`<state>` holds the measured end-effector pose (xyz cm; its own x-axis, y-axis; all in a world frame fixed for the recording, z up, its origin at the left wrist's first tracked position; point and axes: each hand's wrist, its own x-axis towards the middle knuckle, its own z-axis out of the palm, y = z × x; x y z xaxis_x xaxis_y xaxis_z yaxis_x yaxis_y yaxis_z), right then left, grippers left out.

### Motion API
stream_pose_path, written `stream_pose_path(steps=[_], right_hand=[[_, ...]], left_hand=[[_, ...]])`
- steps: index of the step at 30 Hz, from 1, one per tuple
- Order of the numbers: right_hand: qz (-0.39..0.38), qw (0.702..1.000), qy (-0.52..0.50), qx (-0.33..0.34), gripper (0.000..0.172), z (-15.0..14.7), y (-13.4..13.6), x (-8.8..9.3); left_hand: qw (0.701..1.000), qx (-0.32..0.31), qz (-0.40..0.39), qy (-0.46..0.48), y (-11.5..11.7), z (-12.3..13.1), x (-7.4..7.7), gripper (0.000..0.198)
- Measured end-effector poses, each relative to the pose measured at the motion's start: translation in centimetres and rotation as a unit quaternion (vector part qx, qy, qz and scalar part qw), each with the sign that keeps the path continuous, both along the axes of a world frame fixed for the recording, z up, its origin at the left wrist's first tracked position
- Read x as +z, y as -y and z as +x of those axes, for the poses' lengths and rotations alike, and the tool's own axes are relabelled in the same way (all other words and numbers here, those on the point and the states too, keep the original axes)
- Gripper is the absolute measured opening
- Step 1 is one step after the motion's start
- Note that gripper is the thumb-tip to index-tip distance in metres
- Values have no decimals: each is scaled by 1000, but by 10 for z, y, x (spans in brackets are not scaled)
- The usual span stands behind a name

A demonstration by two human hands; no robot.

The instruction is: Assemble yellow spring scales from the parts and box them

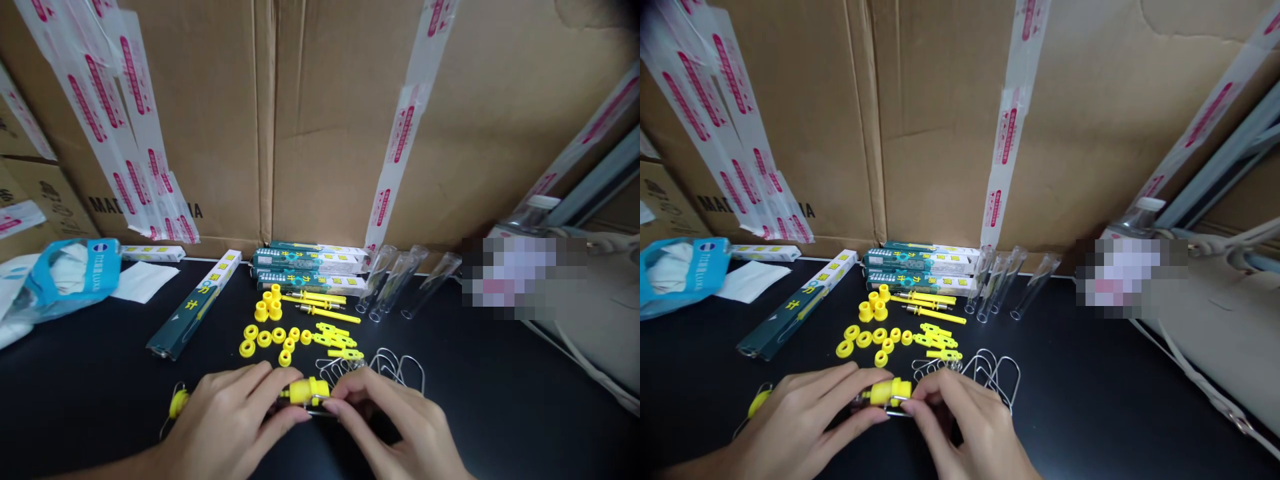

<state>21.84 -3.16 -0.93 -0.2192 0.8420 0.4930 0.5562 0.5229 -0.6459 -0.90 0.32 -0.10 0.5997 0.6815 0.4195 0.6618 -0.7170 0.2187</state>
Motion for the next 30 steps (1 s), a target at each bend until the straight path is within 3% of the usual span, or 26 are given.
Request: stream_pose_path(steps=[8, 20, 25, 27, 30], right_hand=[[51, 999, -2, 1, 5, 0, 1, 1], [51, 999, -1, 4, 7, -1, 3, -1], [51, 996, 60, 39, 12, 4, 2, -5], [23, 995, 88, 51, 21, 5, 1, -3], [-135, 986, 52, 78, 33, 5, 0, 4]], left_hand=[[1000, -5, 20, 16, -1, 2, 2, 43], [996, -22, 84, -2, -2, 3, 8, 47], [987, -48, 150, 8, -3, 3, 4, 40], [982, -59, 181, 9, -3, 3, 3, 36], [971, -73, 226, -3, -3, 1, 6, 30]])
